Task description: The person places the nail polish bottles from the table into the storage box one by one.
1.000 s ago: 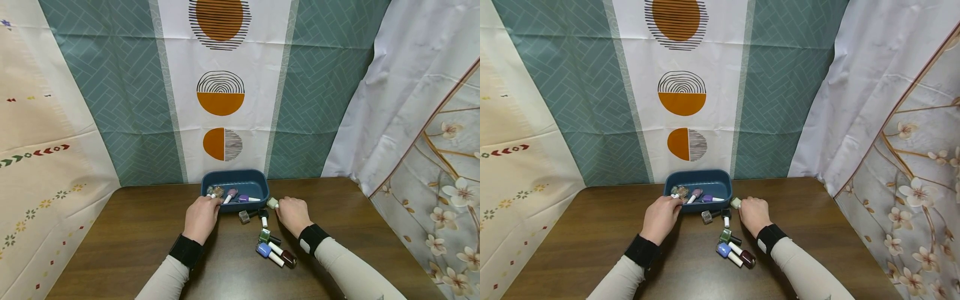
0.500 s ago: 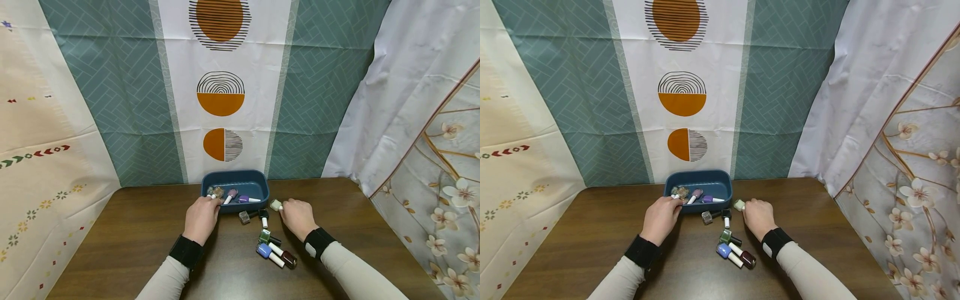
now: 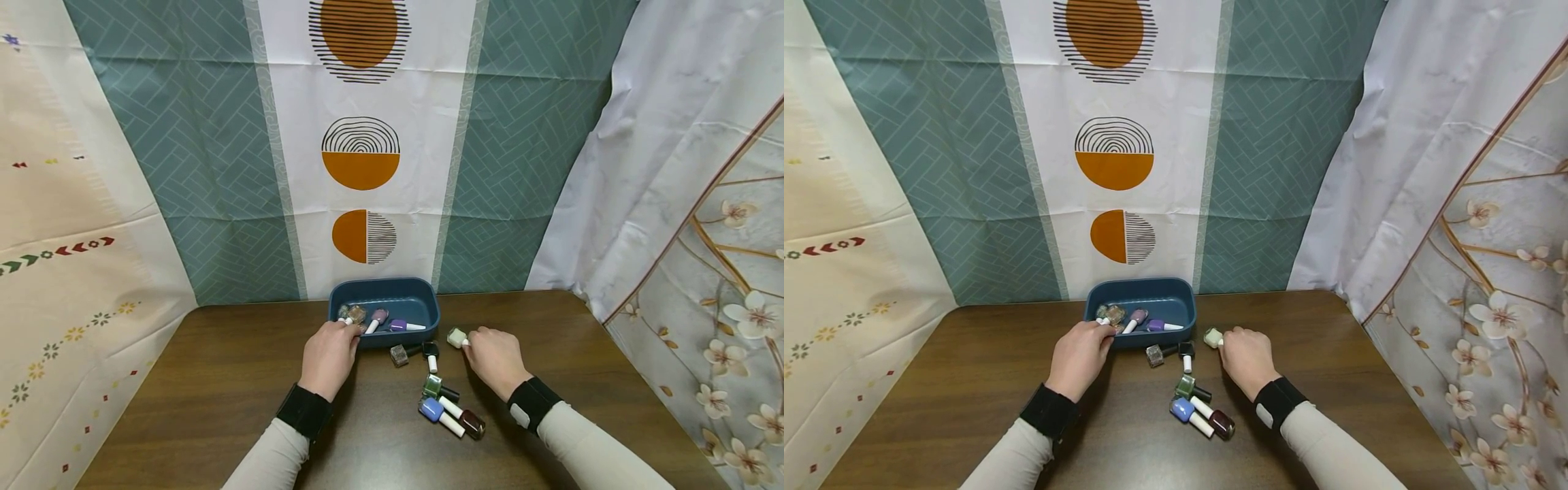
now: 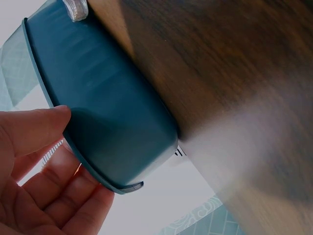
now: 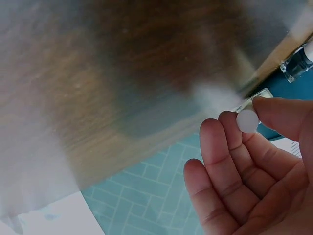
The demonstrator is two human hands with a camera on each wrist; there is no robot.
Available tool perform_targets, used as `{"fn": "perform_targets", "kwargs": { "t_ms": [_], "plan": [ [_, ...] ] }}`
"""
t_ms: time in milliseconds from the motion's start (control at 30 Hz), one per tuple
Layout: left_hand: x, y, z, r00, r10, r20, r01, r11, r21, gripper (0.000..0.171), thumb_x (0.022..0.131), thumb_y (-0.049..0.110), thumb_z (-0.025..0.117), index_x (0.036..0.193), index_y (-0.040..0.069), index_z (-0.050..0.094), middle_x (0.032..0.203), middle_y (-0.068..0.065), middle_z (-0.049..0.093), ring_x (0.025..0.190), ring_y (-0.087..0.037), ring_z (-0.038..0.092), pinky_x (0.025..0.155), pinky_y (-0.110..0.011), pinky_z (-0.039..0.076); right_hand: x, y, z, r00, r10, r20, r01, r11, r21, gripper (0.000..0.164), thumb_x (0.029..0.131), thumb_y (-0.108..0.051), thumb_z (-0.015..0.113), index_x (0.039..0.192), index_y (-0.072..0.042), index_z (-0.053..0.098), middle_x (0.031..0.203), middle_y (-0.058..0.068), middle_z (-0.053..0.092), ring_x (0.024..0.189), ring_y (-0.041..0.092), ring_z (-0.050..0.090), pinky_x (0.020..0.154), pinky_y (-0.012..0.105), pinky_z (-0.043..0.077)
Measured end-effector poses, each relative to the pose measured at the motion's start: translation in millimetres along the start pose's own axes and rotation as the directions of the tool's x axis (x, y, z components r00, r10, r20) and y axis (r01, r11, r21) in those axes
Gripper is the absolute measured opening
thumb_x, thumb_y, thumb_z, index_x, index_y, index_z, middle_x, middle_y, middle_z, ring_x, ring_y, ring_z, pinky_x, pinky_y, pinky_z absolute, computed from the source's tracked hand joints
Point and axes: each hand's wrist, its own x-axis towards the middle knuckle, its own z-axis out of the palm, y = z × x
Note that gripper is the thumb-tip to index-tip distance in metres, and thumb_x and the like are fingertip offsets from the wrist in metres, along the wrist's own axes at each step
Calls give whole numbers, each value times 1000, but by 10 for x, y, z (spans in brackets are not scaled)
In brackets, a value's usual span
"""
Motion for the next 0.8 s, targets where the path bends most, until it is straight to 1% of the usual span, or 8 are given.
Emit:
{"fn": "perform_targets", "kwargs": {
  "t_ms": [67, 200, 433, 800],
  "plan": [
    [1, -1, 2, 1000, 2, -3, -2, 1000, -1, 14, 94, 9, 89, 108, 13, 88, 92, -5, 78, 86, -27, 70, 71, -43, 60, -12, 1, -28, 1000, 0, 4, 0, 1000, -1, 28, 93, -16, 87, 74, -9, 68, 67, 3, 59, 61, 25, 65, 52, 41, 50],
    [1, -2, 2, 1000, 3, -4, -3, 1000, -1, 15, 94, 8, 89, 108, 13, 88, 92, -5, 78, 86, -27, 70, 70, -43, 59, -45, 2, -86, 1000, -11, -13, 11, 1000, 0, 30, 92, -16, 88, 73, -10, 65, 67, 3, 58, 61, 26, 65, 52, 41, 50],
    [4, 0, 4, 1000, -2, 6, 2, 1000, 5, 13, 94, 9, 89, 106, 14, 88, 93, -5, 78, 86, -26, 70, 71, -42, 60, -68, 15, -206, 999, -24, -31, 24, 1000, 16, 23, 92, -15, 89, 79, -8, 71, 69, 3, 62, 61, 24, 66, 52, 40, 51],
    [2, 2, -2, 1000, 0, 2, 0, 1000, -6, 14, 94, 8, 89, 107, 13, 88, 94, -5, 79, 87, -27, 71, 72, -43, 60, -50, 40, -363, 996, -47, -77, 48, 999, 17, 23, 91, -16, 90, 79, -9, 72, 69, 3, 62, 60, 24, 65, 52, 41, 51]
  ]
}}
